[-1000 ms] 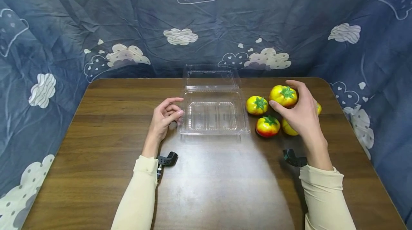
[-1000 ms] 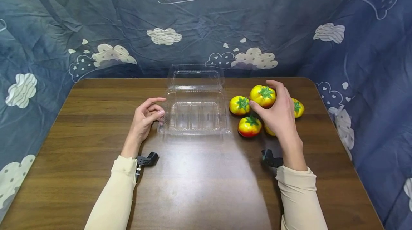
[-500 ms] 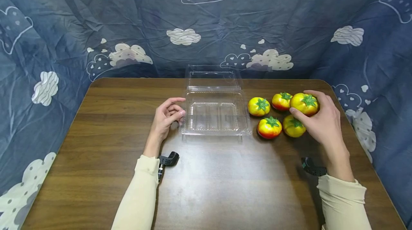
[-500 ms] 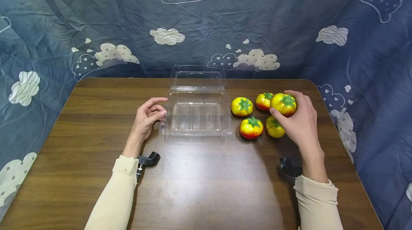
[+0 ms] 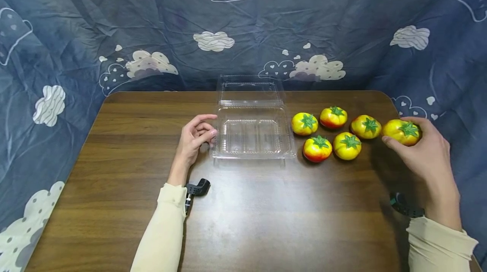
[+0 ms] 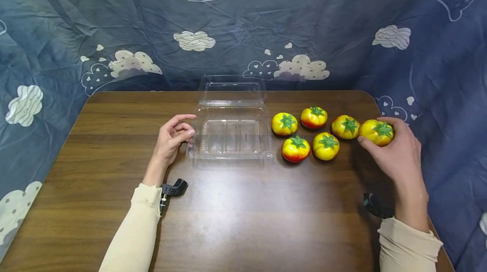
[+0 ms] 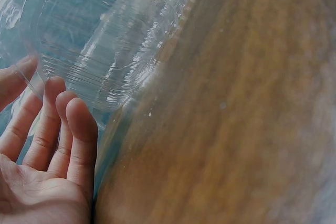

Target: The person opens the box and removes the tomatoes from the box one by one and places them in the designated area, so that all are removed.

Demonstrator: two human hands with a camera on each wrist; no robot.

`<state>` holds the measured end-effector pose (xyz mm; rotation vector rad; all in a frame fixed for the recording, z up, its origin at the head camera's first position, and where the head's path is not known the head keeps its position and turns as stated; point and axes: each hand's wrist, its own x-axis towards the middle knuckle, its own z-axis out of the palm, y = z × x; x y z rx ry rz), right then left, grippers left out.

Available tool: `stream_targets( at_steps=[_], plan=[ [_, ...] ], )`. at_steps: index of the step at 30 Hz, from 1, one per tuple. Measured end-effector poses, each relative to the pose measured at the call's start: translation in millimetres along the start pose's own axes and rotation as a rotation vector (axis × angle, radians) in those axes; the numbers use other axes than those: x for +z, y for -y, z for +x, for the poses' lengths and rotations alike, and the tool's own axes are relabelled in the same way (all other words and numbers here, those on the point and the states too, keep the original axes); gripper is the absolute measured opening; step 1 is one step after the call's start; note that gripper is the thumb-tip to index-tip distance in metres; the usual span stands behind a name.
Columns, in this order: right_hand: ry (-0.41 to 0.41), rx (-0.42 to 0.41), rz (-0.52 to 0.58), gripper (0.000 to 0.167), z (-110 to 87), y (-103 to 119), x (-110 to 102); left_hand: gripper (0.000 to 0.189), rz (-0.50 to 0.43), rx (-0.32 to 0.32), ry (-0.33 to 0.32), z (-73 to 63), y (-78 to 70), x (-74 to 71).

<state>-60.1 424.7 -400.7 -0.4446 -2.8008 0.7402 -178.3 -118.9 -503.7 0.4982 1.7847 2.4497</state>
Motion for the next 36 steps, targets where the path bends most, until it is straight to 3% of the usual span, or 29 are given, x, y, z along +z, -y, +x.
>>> stream_targets(
  at_steps=[9,20,36],
  plan=[
    [0.194,-0.055,-0.061,0.071,5.7,-8.5,8.0,0.045,-0.007,-0.008,0.001,0.9,-0.3,-0.8],
    [0.344,-0.085,-0.127,0.071,11.4,-19.3,16.6,0.045,-0.01,-0.007,-0.009,1.1,-2.3,0.0],
    [0.344,-0.071,-0.145,0.074,11.7,-26.7,24.3,0.045,-0.004,-0.009,-0.007,0.9,0.4,0.3]
  ],
)
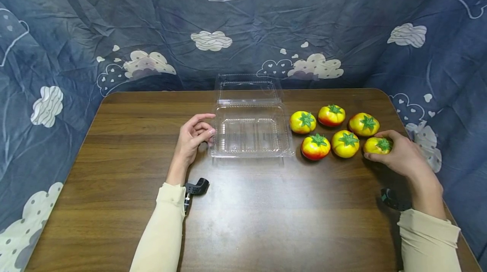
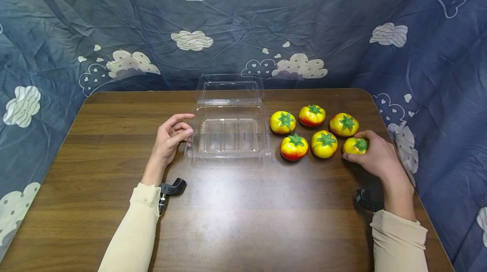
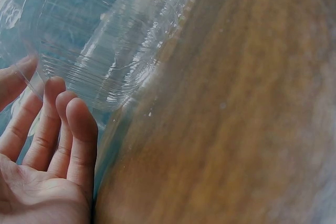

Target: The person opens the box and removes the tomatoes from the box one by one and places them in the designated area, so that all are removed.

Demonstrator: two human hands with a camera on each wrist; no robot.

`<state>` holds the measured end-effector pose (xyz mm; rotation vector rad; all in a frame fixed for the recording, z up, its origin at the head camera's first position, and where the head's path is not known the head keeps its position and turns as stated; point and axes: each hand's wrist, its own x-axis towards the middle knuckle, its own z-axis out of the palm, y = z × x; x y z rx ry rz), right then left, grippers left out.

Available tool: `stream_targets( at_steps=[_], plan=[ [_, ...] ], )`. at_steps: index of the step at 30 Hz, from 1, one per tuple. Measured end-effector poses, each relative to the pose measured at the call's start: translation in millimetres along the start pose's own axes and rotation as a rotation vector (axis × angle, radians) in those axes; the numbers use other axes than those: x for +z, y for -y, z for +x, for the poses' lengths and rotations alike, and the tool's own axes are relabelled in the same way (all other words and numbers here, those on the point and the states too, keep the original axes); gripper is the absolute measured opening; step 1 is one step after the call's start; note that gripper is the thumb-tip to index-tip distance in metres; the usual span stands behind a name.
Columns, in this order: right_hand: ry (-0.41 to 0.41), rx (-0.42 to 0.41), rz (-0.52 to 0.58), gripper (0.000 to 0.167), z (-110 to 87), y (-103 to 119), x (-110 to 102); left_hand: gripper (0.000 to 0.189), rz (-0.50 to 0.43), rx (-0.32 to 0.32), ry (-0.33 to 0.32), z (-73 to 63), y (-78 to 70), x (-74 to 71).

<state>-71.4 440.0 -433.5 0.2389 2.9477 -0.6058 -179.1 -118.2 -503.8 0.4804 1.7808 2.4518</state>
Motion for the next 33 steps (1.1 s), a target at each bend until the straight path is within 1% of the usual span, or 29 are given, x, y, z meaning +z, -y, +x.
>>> stream_targets(
  at_steps=[5,13,16,23,28,33],
  plan=[
    [-0.003,0.006,0.014,0.076,-0.5,0.6,-0.1,0.045,-0.002,-0.004,-0.005,-0.2,-0.1,0.2],
    [0.04,0.032,0.021,0.078,-1.6,2.5,-3.7,0.045,-0.005,0.0,-0.003,0.5,0.4,0.1],
    [0.041,0.032,0.025,0.077,-2.3,3.3,-4.4,0.045,-0.007,0.005,0.001,0.4,0.5,-0.1],
    [0.016,0.024,0.028,0.072,-4.6,6.5,-6.6,0.045,-0.008,0.011,0.011,-0.1,0.7,-0.5],
    [0.01,0.063,0.058,0.079,-5.8,9.9,-7.9,0.045,-0.006,0.009,0.006,-0.2,0.8,-0.1],
    [-0.039,0.079,0.07,0.082,-6.2,14.4,-8.3,0.045,-0.004,0.006,-0.002,-0.2,0.8,0.2]
  ],
)
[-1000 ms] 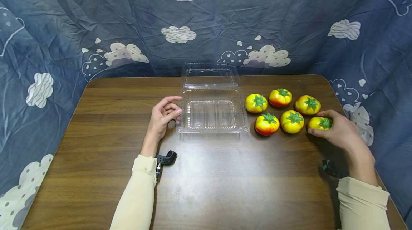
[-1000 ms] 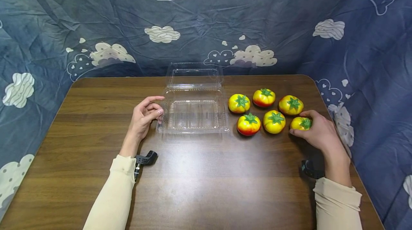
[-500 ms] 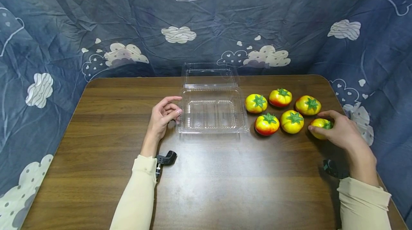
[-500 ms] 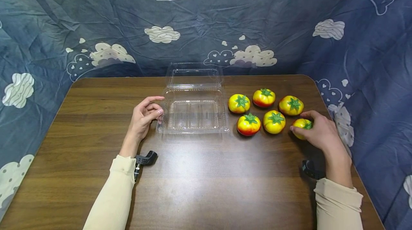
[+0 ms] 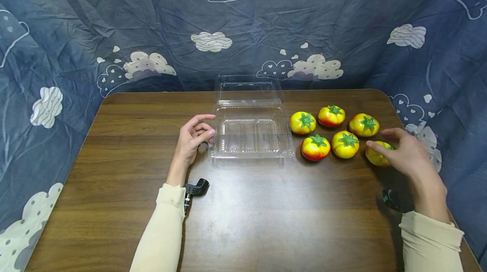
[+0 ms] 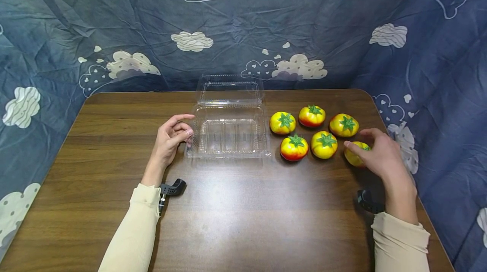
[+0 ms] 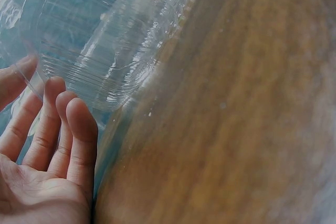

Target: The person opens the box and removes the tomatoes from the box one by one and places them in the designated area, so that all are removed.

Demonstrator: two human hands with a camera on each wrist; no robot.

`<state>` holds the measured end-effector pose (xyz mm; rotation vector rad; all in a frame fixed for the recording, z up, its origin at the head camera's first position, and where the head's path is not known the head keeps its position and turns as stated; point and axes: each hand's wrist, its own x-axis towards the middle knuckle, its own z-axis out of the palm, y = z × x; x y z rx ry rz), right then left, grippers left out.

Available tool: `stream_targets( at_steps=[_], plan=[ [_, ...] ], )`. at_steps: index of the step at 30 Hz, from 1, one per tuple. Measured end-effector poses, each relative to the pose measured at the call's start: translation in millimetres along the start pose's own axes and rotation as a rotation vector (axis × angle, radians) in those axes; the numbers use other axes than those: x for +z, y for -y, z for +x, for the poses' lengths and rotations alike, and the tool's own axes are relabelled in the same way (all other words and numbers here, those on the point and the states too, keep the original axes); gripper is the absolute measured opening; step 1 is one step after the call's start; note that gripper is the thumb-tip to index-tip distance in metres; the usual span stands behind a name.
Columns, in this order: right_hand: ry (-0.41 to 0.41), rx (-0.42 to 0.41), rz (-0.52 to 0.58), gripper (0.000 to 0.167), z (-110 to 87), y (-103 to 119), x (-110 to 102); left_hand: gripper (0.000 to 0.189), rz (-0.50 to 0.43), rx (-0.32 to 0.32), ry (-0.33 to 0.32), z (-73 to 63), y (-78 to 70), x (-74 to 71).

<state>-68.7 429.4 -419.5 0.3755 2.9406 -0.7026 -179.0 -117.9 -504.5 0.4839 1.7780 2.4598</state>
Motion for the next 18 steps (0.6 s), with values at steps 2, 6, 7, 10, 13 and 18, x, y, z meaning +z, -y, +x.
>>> stream_targets(
  at_steps=[2,6,7,10,13,18],
  plan=[
    [-0.038,0.004,0.01,0.084,-0.2,3.2,0.5,0.045,0.0,0.001,-0.001,-0.1,-0.4,0.1],
    [-0.134,0.015,0.045,0.086,-1.3,12.2,3.4,0.046,-0.003,0.003,0.004,-0.4,-0.4,-0.1],
    [-0.16,0.011,0.047,0.085,-1.4,14.8,4.6,0.046,-0.003,0.004,0.007,-0.4,-0.4,-0.1],
    [-0.21,-0.008,0.061,0.082,-1.3,23.1,8.4,0.046,-0.004,0.008,0.01,-0.2,-0.2,-0.7],
    [-0.228,-0.034,0.075,0.082,-0.6,32.1,13.8,0.045,-0.005,0.011,0.013,-0.2,0.0,-1.0],
    [-0.239,-0.122,0.093,0.081,-1.1,46.1,24.0,0.045,-0.007,0.01,0.014,-0.2,-0.3,-0.2]
  ],
)
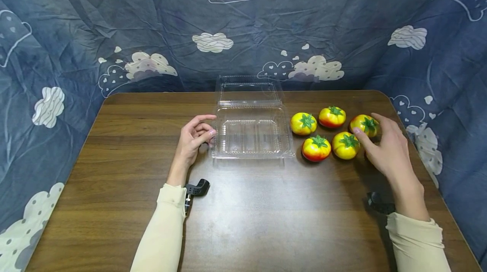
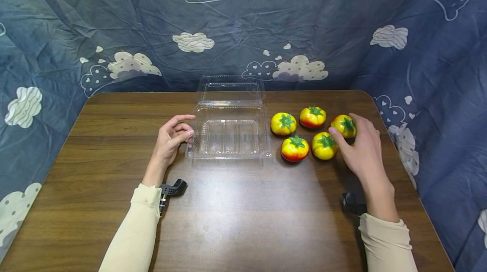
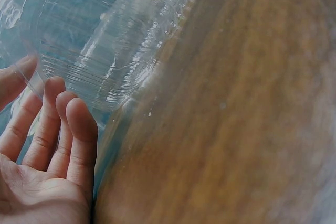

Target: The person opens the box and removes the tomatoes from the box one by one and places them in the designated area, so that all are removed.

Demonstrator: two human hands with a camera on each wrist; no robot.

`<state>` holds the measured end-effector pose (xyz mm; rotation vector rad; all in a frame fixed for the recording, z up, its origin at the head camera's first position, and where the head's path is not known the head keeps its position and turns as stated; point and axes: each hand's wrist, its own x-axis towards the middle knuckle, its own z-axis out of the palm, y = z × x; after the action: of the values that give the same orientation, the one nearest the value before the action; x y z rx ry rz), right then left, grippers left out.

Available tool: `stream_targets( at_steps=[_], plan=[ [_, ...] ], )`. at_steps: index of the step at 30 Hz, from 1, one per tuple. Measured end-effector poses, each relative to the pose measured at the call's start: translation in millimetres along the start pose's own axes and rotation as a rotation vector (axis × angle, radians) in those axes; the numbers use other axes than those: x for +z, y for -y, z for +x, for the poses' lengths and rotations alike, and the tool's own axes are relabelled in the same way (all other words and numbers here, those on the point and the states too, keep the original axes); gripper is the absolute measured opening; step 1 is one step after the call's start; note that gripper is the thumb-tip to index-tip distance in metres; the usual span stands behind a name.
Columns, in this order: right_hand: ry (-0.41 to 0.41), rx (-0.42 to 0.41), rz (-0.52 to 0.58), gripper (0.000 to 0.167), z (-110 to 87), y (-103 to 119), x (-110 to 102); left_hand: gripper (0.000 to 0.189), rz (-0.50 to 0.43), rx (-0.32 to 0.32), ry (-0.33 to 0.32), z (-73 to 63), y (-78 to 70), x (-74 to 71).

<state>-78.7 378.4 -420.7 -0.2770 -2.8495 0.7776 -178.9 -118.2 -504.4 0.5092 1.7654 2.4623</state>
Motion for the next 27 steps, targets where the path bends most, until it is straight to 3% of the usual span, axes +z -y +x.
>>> stream_targets(
  at_steps=[8,27],
  plan=[
    [0.028,-0.042,0.001,0.085,-3.9,6.5,11.1,0.045,0.002,-0.006,0.006,2.0,1.3,3.6],
    [0.119,-0.184,-0.18,0.084,-4.2,18.3,27.9,0.044,0.003,-0.003,0.008,3.6,1.2,3.1]
  ],
)
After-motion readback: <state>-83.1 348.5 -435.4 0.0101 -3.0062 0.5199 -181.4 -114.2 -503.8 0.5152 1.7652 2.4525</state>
